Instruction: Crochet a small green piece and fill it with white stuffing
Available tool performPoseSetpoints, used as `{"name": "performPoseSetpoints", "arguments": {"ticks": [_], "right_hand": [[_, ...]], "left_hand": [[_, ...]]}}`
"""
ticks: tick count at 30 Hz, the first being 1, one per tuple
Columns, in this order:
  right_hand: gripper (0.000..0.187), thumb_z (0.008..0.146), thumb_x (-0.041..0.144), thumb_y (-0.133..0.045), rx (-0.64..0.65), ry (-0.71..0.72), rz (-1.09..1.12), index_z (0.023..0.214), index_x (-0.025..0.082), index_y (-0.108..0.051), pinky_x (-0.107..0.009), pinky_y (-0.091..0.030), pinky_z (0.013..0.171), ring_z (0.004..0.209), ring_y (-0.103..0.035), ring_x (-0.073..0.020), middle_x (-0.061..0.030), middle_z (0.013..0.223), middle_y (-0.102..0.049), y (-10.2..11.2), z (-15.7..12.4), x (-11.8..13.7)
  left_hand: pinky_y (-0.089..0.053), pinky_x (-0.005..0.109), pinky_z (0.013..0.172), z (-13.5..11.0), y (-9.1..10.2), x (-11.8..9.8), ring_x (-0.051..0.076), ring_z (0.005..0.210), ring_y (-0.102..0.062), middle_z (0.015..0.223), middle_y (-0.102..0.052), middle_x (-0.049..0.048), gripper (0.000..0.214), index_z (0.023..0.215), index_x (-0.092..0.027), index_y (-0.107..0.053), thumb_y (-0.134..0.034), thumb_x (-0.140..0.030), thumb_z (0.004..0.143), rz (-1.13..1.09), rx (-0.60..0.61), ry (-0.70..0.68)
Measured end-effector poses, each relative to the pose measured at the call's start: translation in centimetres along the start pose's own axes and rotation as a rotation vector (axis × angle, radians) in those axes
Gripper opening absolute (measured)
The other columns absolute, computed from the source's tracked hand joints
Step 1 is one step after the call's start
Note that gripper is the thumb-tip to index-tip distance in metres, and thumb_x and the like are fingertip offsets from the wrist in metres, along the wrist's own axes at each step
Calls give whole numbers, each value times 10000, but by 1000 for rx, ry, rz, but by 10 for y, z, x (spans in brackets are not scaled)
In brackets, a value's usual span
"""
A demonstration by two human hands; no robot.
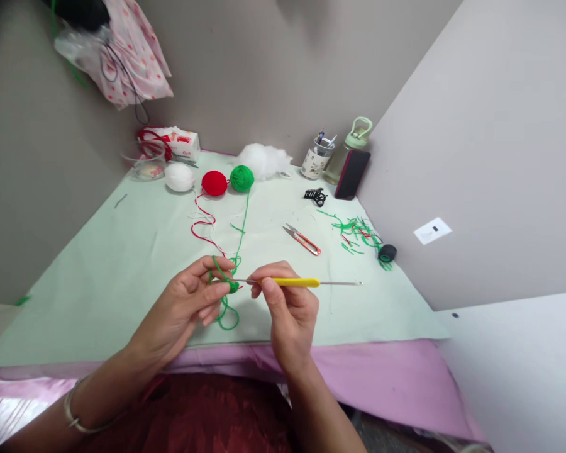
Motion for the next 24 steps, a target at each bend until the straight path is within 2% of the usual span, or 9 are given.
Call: {"name": "performPoseSetpoints", "arguments": {"ticks": [6,10,14,16,19,21,22,24], "right_hand": [[199,1042,176,-592,31,45,-24,996,236,-776,-313,-513,663,733,-620,-153,-19,844,-707,1,-1,3],[198,1039,174,-600,82,14,-12,991,234,-783,-311,-528,686,754,-632,-155,-24,852,-709,0,-1,4],[191,1045,199,-599,157,-19,20,994,241,-779,-298,-559,645,721,-653,-149,-28,872,-718,-5,-2,2],[196,1035,169,-602,147,65,-126,1035,254,-779,-306,-580,644,744,-677,-162,-37,896,-730,-7,-6,5],[318,983,83,-646,102,381,-515,1177,295,-784,-340,-619,709,883,-725,-203,-70,1010,-755,-12,-17,16],[388,963,52,-659,87,503,-621,1235,304,-773,-349,-628,735,947,-732,-217,-85,1081,-759,-15,-22,20],[391,964,43,-653,81,479,-592,1237,296,-770,-349,-627,741,948,-730,-213,-84,1080,-760,-15,-22,19],[330,986,51,-622,27,337,-429,1178,272,-775,-337,-610,723,881,-713,-194,-64,992,-760,-9,-16,15]], "left_hand": [[-421,135,442,0,3,-1,-14,477,-433,865,-603,-49,261,1071,-227,-793,-890,-256,830,61,14,-40],[-371,118,418,1,5,-2,3,502,-431,856,-611,-53,442,1250,-295,-768,-891,-241,829,99,38,-44],[-396,123,433,-1,3,2,21,523,-455,860,-633,-53,620,1391,-351,-701,-892,-205,819,119,79,-8],[-418,130,441,-2,2,3,25,525,-473,862,-636,-53,652,1392,-327,-700,-912,-194,791,98,42,-13],[-412,132,431,-3,0,3,17,498,-451,823,-620,-55,600,1337,-253,-724,-934,-237,775,0,-32,-29],[-374,122,416,-2,-2,6,1,464,-382,743,-570,-70,544,1292,-203,-745,-932,-267,785,-96,-15,47],[-350,114,410,-2,-3,8,-6,452,-340,699,-530,-81,515,1269,-180,-757,-928,-268,791,-142,5,102],[-308,104,402,-1,-4,10,-18,447,-279,674,-487,-90,459,1226,-148,-779,-918,-241,799,-211,34,178]]}}
Point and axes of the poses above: each hand's wrist, its own z-axis towards the middle knuckle, its own y-axis out of the back of the hand, x = y × z, the point moved 5 cm from there along z, towards the middle knuckle
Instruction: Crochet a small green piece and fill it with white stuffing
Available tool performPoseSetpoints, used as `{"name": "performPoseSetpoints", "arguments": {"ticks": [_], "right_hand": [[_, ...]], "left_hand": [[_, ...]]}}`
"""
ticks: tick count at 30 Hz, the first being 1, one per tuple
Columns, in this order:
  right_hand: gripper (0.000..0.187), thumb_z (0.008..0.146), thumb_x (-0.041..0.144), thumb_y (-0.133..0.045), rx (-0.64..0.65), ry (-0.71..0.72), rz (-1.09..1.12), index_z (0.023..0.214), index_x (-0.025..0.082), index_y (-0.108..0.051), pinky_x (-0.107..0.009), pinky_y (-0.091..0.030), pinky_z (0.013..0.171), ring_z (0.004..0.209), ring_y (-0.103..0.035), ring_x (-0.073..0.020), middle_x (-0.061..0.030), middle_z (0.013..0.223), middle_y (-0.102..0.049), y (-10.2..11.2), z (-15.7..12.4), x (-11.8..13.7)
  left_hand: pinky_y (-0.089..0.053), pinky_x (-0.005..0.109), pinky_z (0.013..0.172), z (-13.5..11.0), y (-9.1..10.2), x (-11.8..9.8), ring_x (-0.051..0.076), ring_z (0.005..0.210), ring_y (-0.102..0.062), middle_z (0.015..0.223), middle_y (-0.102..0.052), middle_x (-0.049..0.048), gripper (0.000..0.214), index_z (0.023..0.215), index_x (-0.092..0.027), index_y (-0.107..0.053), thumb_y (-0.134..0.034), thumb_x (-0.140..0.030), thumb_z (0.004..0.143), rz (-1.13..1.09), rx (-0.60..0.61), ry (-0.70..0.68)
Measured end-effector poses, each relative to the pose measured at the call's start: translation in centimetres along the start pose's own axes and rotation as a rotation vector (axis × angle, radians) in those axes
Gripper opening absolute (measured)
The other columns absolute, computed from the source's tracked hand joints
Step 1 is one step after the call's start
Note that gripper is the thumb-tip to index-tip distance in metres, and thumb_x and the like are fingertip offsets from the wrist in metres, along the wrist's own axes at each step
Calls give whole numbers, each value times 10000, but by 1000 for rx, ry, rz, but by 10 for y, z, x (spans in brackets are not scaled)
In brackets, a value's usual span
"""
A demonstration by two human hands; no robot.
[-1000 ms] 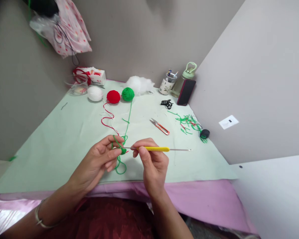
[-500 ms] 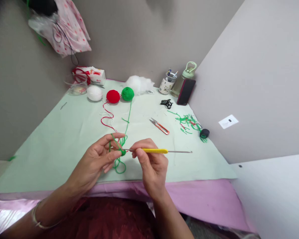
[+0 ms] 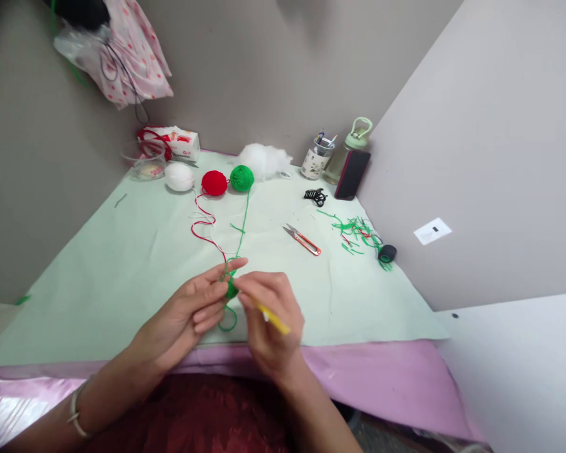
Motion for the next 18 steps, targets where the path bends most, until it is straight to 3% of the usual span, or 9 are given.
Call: {"name": "performPoseSetpoints", "arguments": {"ticks": [4,6,8,10,12,15,18], "right_hand": [[249,1044,134,-559,-37,-248,271,1040,259,-774,-315,-572,639,706,-657,-160,-24,844,-724,-3,7,-14],[237,1018,120,-602,18,-172,181,1049,270,-784,-332,-587,679,777,-690,-179,-42,912,-746,-7,8,-10],[278,967,73,-659,26,-28,23,1082,284,-799,-350,-595,738,891,-714,-203,-65,1007,-765,-8,6,-3],[308,962,60,-659,-19,3,-9,1108,290,-802,-353,-587,749,906,-710,-207,-66,1016,-770,-5,4,-2],[267,1001,104,-626,-75,-132,126,1089,285,-801,-339,-565,710,828,-686,-189,-45,937,-761,0,4,-10],[210,1039,201,-614,-80,-349,408,1013,283,-805,-314,-532,668,714,-628,-154,-12,846,-732,-3,5,-21],[173,1026,234,-657,0,-424,484,998,286,-820,-311,-548,726,811,-671,-162,-23,913,-768,-11,5,-24]], "left_hand": [[-328,117,415,0,2,-5,-28,467,-336,872,-614,-40,490,1268,-207,-771,-906,-183,797,34,-64,-139],[-354,130,426,-2,1,-4,-8,472,-371,832,-613,-50,567,1339,-247,-739,-909,-203,800,76,-95,-197],[-352,131,427,-1,-1,0,9,463,-343,677,-522,-83,573,1354,-218,-735,-910,-240,809,66,-69,-139],[-331,117,421,0,-1,3,7,458,-289,600,-413,-108,505,1293,-161,-769,-907,-258,817,14,-26,-47],[-316,104,414,1,1,0,-10,460,-277,637,-433,-98,433,1222,-143,-799,-907,-241,814,-15,-24,-34],[-362,113,422,1,5,-7,-32,457,-358,817,-584,-50,391,1183,-202,-814,-906,-213,803,48,-67,-142],[-445,150,457,-1,3,-5,-12,465,-457,899,-643,-35,409,1222,-273,-803,-894,-250,824,188,-47,-195]]}}
Point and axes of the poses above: each hand's wrist, its own z-axis towards the middle knuckle, its own y-axis out of the back of the hand, x = y × z, the point moved 5 cm from there along z, towards the middle knuckle
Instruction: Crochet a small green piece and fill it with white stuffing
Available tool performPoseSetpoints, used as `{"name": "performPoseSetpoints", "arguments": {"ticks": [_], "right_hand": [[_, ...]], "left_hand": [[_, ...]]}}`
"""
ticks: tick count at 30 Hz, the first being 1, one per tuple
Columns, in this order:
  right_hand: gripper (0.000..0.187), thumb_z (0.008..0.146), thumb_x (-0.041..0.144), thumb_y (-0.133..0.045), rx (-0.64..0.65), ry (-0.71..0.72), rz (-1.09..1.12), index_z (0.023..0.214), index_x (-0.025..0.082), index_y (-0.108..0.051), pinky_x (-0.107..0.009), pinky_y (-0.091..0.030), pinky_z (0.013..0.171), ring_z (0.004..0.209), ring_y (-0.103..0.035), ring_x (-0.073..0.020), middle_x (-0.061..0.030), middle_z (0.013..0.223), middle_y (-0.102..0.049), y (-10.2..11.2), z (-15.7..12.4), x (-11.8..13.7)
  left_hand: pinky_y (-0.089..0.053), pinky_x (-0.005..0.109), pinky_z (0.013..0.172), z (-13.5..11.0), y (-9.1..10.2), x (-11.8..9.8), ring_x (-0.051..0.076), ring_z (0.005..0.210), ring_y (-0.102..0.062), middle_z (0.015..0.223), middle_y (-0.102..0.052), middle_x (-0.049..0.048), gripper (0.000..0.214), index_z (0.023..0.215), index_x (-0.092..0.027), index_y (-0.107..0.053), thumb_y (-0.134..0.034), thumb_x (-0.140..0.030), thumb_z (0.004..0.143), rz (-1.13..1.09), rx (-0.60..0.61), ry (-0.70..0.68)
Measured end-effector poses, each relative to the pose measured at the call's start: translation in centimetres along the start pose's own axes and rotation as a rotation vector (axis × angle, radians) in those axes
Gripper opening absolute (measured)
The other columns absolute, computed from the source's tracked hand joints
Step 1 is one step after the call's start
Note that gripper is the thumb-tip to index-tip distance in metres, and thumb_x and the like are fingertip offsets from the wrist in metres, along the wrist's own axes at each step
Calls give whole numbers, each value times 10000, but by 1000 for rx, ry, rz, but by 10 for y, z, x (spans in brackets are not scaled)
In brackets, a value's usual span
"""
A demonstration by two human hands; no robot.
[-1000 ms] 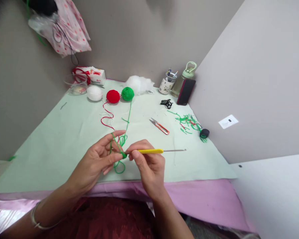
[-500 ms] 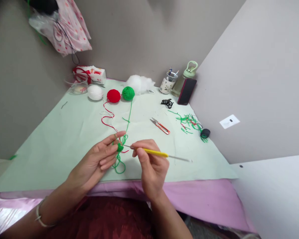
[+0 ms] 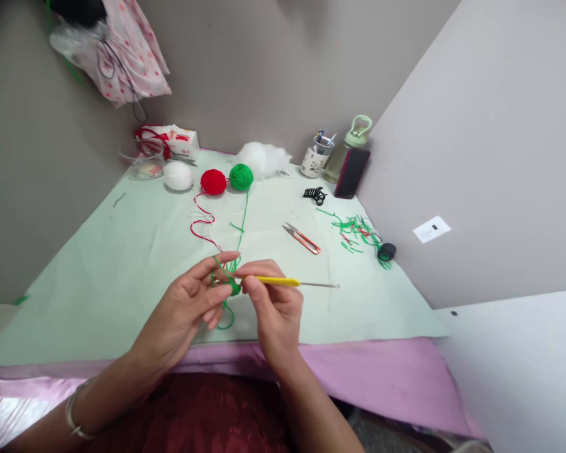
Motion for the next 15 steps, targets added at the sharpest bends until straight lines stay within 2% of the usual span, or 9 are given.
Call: {"name": "performPoseSetpoints", "arguments": {"ticks": [3,9,15], "right_hand": [[160,1018,246,-677,-15,-39,-21,1005,290,-830,-305,-544,750,837,-677,-159,-25,941,-784,1,-1,-4],[175,1010,347,-691,-62,-178,159,937,243,-811,-296,-549,701,724,-663,-140,-29,873,-769,6,1,-10],[239,1057,353,-603,-24,-139,105,938,210,-754,-314,-584,682,684,-686,-145,-41,871,-778,8,3,-3]], "left_hand": [[-496,175,502,-2,0,3,13,498,-509,908,-663,-23,399,1262,-294,-792,-858,-292,868,87,15,-19],[-482,185,500,-2,5,-1,14,506,-504,937,-645,-16,317,1180,-277,-822,-848,-294,865,119,-2,-62],[-446,195,491,-3,4,-6,28,517,-488,918,-634,-13,313,1141,-269,-830,-861,-273,829,145,-39,-48]]}}
Point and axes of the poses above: each hand's wrist, its own z-axis towards the middle knuckle, its own y-axis out of the back of the hand, x = y × z, the point moved 5 cm from there along z, towards the middle knuckle
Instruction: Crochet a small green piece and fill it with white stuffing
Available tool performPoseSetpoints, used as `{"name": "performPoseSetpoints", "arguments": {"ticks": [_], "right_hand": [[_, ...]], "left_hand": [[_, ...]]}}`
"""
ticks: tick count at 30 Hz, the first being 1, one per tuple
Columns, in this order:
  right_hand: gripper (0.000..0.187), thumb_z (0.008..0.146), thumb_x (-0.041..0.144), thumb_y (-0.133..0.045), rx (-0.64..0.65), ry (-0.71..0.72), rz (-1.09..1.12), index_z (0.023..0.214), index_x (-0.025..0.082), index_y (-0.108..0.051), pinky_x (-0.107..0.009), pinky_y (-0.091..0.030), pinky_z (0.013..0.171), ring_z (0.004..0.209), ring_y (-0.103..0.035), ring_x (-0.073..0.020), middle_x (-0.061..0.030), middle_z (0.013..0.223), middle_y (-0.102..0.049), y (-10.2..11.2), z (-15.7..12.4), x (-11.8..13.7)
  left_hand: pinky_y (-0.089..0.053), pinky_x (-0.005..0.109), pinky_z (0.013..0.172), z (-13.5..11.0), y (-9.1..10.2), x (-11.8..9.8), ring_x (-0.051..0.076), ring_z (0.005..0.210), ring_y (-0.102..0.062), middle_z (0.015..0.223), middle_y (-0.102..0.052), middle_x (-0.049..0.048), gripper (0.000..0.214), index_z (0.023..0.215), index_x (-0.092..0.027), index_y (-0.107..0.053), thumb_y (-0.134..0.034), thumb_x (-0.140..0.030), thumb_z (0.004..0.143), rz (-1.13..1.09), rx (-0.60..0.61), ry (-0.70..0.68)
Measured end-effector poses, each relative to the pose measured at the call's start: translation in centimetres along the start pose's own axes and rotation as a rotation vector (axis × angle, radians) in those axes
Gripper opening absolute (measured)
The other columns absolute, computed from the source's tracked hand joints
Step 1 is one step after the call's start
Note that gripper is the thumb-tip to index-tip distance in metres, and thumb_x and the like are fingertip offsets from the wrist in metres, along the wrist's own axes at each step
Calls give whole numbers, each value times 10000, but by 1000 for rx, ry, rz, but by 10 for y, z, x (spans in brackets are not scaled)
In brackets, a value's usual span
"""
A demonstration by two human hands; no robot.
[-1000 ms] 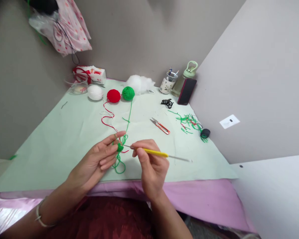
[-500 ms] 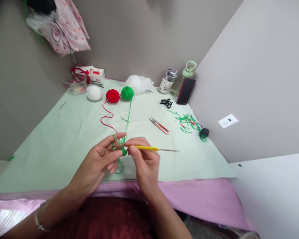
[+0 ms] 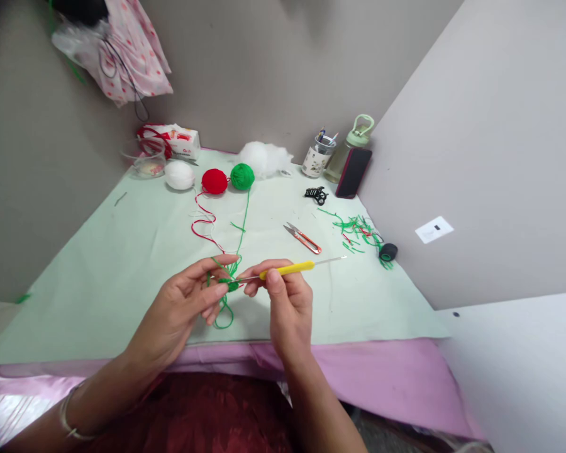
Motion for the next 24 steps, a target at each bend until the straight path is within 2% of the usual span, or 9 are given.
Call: {"name": "performPoseSetpoints", "arguments": {"ticks": [3,7,12,15,17,19,21,24], "right_hand": [[234,1083,299,-553,28,90,-103,990,218,-752,-313,-603,699,722,-718,-149,-40,910,-794,0,-3,7],[238,1081,189,-519,47,252,-344,1055,232,-751,-301,-617,706,748,-732,-145,-36,945,-793,-2,-10,20],[281,1045,109,-515,178,579,-628,1225,225,-696,-340,-638,760,906,-760,-199,-83,1014,-794,-13,-21,29],[355,1020,104,-567,188,757,-788,1339,225,-666,-360,-648,771,956,-761,-225,-114,1072,-788,-17,-29,25],[405,994,93,-623,178,816,-889,1362,251,-679,-368,-651,784,992,-756,-238,-112,1105,-781,-19,-32,21],[394,980,86,-647,161,795,-888,1317,278,-719,-371,-648,779,1000,-753,-243,-98,1101,-776,-18,-31,19],[325,1003,102,-614,103,670,-731,1237,282,-750,-371,-637,738,922,-746,-229,-77,1023,-774,-13,-25,19],[241,1052,161,-548,-9,401,-382,1081,256,-768,-354,-595,653,732,-685,-185,-42,865,-738,-4,-13,16]], "left_hand": [[-431,203,494,-1,1,-1,37,516,-483,889,-636,-11,320,1148,-263,-831,-856,-272,830,21,-10,2],[-438,207,506,-1,4,-1,48,530,-497,866,-625,-19,310,1160,-277,-831,-842,-276,851,73,-25,-33],[-457,190,527,-3,4,-3,43,532,-493,810,-600,-38,309,1169,-272,-821,-835,-229,863,147,-85,-92],[-431,167,474,-4,0,-2,30,520,-476,863,-613,-34,425,1218,-270,-796,-895,-242,807,63,-78,-81],[-366,148,415,-2,-3,1,15,472,-406,803,-589,-47,500,1256,-249,-774,-922,-282,780,-74,-23,7],[-287,128,381,0,-7,6,1,433,-285,666,-499,-83,503,1245,-197,-771,-923,-300,777,-217,50,143],[-242,114,374,2,-6,7,-1,438,-185,586,-401,-114,440,1183,-143,-788,-915,-258,778,-310,84,227],[-240,109,376,4,-2,1,-9,443,-176,620,-451,-100,383,1156,-135,-798,-890,-182,787,-328,65,193]]}}
Point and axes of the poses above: each hand's wrist, its own z-axis towards the middle knuckle, its own y-axis out of the back of the hand, x = y × z, the point moved 5 cm from there along z, towards the middle knuckle
